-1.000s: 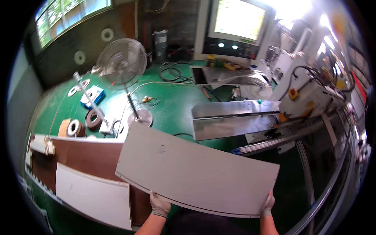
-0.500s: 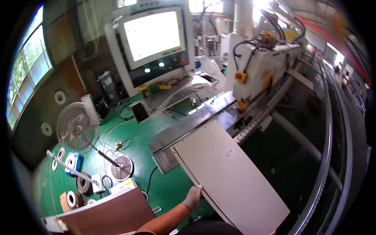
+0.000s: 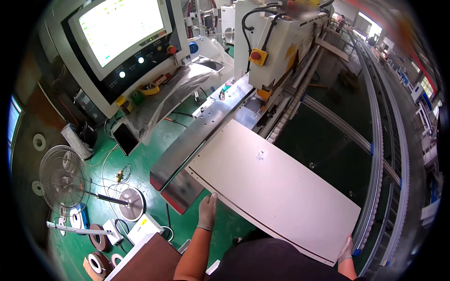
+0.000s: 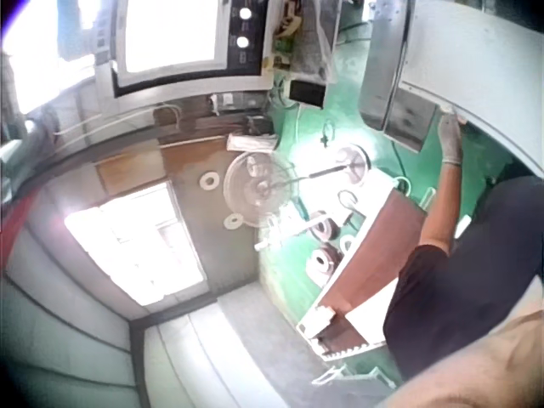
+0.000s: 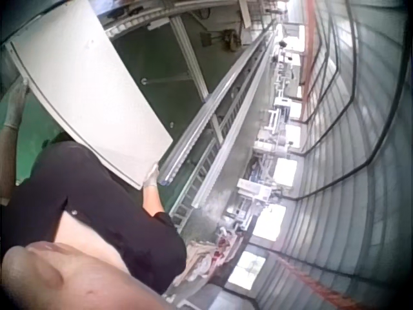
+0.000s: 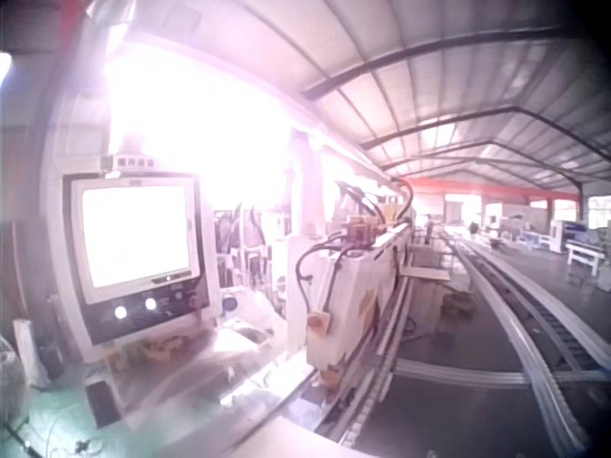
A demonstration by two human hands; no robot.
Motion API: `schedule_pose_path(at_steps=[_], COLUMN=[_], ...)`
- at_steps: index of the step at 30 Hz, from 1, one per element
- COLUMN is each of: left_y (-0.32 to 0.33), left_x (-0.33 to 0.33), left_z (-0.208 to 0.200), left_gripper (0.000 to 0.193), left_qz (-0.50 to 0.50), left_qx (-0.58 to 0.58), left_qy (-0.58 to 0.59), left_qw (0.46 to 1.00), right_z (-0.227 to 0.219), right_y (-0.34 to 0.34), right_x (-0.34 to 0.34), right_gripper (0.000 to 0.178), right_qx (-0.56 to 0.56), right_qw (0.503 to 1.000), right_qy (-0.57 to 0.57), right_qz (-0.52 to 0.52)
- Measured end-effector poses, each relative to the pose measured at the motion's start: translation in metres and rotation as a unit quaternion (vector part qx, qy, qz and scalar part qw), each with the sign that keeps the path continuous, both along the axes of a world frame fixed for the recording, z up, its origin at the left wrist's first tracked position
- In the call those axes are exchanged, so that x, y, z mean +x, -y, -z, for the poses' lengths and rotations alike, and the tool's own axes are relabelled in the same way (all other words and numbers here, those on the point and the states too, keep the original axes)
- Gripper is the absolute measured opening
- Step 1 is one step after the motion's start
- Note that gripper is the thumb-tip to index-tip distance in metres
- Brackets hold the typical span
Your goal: The person repeatedly picks up white rectangular wood panels from a table, places them onto a conveyor belt, and then stacks the processed panels back onto the table. The person also briefly handles a small black object and a smartphone during the sequence.
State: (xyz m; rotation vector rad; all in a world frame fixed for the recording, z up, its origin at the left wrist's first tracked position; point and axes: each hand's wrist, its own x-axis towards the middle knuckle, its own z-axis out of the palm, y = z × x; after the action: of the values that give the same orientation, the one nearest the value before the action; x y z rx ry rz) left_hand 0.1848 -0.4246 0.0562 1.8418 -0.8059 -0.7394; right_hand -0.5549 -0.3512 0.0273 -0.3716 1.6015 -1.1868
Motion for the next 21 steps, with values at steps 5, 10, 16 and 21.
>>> schedule_pose_path(at_steps=[5, 10, 16, 21], left_y=[0.03, 0.083, 0.161, 0.214], left_x=[0.003, -0.018, -0.026, -0.049], left_z=[0.022, -0.015, -0.055, -0.016], left_gripper=[0.055, 0.054, 0.056, 0.057], left_qz=[-0.002, -0.01, 0.071, 0.046], left_qx=[-0.006, 0.009, 0.087, 0.052], left_qy=[-0.049, -0.094, -0.074, -0.148], left_qw=[0.999, 0.995, 0.991, 0.987], right_z=[-0.005, -0.02, -0.004, 0.015], right_y=[0.05, 0.104, 0.175, 0.234], right_x=[0.026, 0.026, 0.002, -0.023], right_gripper=[0.081, 0.079, 0.069, 0.061], right_qx=[0.026, 0.058, 0.069, 0.07], right_qw=[0.999, 0.994, 0.984, 0.973], right_qy=[-0.018, -0.008, -0.054, -0.109], right_qz=[0.008, 0.087, 0.152, 0.189])
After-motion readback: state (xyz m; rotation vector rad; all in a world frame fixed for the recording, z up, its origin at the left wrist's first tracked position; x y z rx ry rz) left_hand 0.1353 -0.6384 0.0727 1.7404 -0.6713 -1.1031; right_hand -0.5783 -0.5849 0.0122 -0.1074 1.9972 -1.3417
